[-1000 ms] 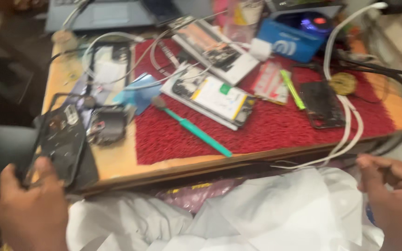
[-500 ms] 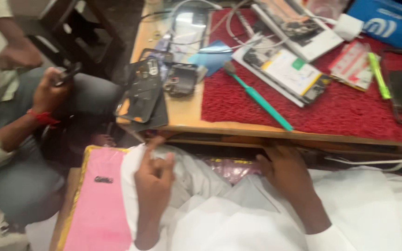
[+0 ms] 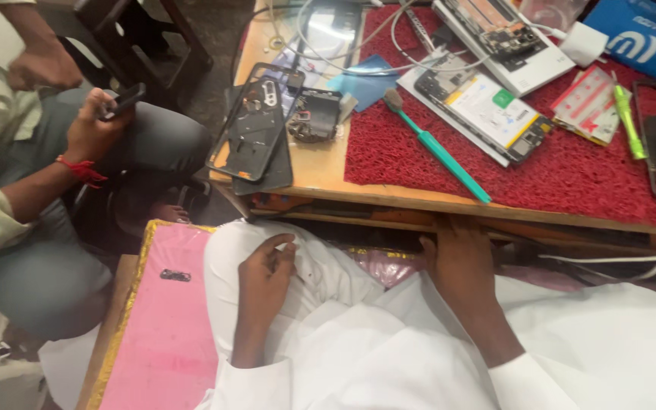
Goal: The person uses a green screwdriver to remove screws from a disassembled smartphone chassis and a separate metal bracket. They then use a toothbrush to scrub the interior of the phone's back cover and a small cloth to wipe the metal bracket. The task involves cleaning and handling various disassembled phone components on a cluttered workbench.
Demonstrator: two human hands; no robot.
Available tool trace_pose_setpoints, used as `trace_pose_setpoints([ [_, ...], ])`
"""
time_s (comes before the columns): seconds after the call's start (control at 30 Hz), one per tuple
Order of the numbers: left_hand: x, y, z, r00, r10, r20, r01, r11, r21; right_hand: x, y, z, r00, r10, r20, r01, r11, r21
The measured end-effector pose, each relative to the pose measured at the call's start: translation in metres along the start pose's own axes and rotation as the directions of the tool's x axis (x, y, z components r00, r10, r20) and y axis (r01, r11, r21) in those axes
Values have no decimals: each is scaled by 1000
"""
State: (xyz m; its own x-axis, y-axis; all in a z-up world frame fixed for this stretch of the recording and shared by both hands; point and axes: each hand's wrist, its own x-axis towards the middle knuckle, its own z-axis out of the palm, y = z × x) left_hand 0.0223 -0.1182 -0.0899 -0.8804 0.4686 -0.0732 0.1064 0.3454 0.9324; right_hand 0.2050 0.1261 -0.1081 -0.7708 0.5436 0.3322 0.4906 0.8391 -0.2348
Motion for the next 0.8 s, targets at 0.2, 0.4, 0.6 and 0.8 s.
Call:
trace_pose_setpoints([
  [0.2, 2, -5, 3, 1000, 10, -13, -11, 1000, -30, 8, 1, 4, 1000, -15, 0, 15, 999, -28],
  [0.4, 1, 1, 6, 997, -57, 46, 63, 990, -123, 14, 2, 19, 982, 124, 145, -120, 992, -32],
  [0.6, -4, 17, 3, 999, -41, 17, 43, 996, -76, 19, -3, 9, 989, -42, -141, 40, 999, -17],
  [0.8, -17, 28, -1, 995, 73, -65, -74, 997, -15, 18, -3, 2, 960, 145, 240, -136, 989, -53],
])
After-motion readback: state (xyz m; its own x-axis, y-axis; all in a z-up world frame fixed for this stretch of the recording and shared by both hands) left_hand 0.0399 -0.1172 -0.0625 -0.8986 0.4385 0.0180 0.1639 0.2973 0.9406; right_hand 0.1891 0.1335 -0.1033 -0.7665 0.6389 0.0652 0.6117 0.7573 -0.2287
